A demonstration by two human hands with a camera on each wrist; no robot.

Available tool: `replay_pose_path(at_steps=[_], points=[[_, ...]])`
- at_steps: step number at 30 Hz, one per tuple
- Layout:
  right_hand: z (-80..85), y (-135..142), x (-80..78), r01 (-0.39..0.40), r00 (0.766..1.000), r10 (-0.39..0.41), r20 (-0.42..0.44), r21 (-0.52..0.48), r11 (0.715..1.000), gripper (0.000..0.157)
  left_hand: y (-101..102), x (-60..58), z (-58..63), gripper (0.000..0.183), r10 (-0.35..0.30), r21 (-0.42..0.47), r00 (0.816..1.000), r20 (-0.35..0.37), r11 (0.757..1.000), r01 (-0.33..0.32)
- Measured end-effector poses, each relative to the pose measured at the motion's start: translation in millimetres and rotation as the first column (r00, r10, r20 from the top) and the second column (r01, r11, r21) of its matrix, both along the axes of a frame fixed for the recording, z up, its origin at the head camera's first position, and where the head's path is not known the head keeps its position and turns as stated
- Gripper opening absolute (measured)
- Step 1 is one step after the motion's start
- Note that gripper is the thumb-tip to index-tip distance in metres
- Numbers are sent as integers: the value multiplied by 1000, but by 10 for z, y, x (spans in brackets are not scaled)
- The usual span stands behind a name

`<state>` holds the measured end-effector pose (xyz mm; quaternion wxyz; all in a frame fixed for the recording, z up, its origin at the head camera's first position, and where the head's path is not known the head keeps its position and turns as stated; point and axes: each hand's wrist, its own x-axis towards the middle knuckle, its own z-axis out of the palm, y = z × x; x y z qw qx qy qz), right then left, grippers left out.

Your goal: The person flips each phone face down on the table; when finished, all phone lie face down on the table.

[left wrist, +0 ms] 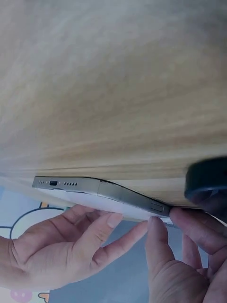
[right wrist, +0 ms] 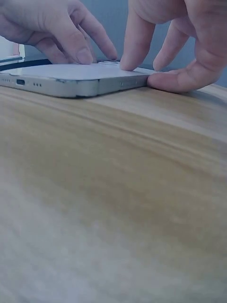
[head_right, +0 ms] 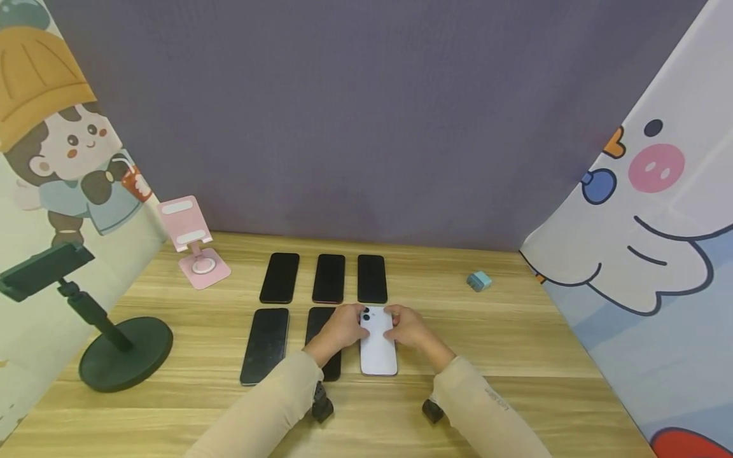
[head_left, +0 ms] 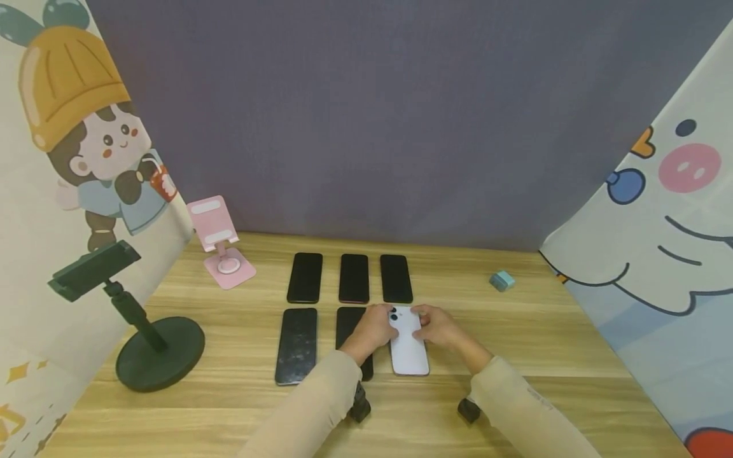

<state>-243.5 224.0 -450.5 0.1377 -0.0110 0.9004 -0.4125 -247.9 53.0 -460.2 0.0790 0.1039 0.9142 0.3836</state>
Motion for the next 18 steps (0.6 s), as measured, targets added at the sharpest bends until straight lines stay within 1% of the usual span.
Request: replay_pose_path(at_steps=[3, 4, 6, 8, 10, 11, 13, 15, 18], points=[[24, 9, -15, -35, 999, 35, 9, -8, 999, 54, -26, -22, 10, 46, -24, -17, 1000, -15, 1000, 24], [33, 24, -40, -45, 999, 45, 9, -3, 999, 54, -37, -45, 30, 45, -30, -22, 999, -26, 999, 29], [50, 65, -119, -43, 999, 43, 9, -12, 999, 54, -62, -123, 72, 42, -31, 3, 999, -36, 1000, 31], [75, 111, -237, -30, 1000, 30, 5, -28, 999, 55, -89, -240, 103, 42, -6, 62, 999, -50, 998, 9], [84, 142, -382, 3, 1000, -3, -12, -46, 999, 54, -109, -374, 110, 43, 28, 131, 998, -59, 991, -20], [93, 150, -454, 12, 1000, -13, -21, -58, 998, 54, -113, -438, 100, 44, 44, 166, 997, -63, 986, -33], [112, 147, -575, 25, 999, -27, -35, -57, 998, 54, -114, -536, 74, 44, 73, 206, 995, -71, 977, -57], [117, 130, -661, 35, 998, -37, -48, -43, 998, 53, -103, -593, 46, 45, 86, 219, 994, -74, 973, -68], [133, 86, -727, 43, 997, -43, -62, -10, 999, 54, -85, -629, 18, 46, 94, 220, 994, -62, 972, -78]])
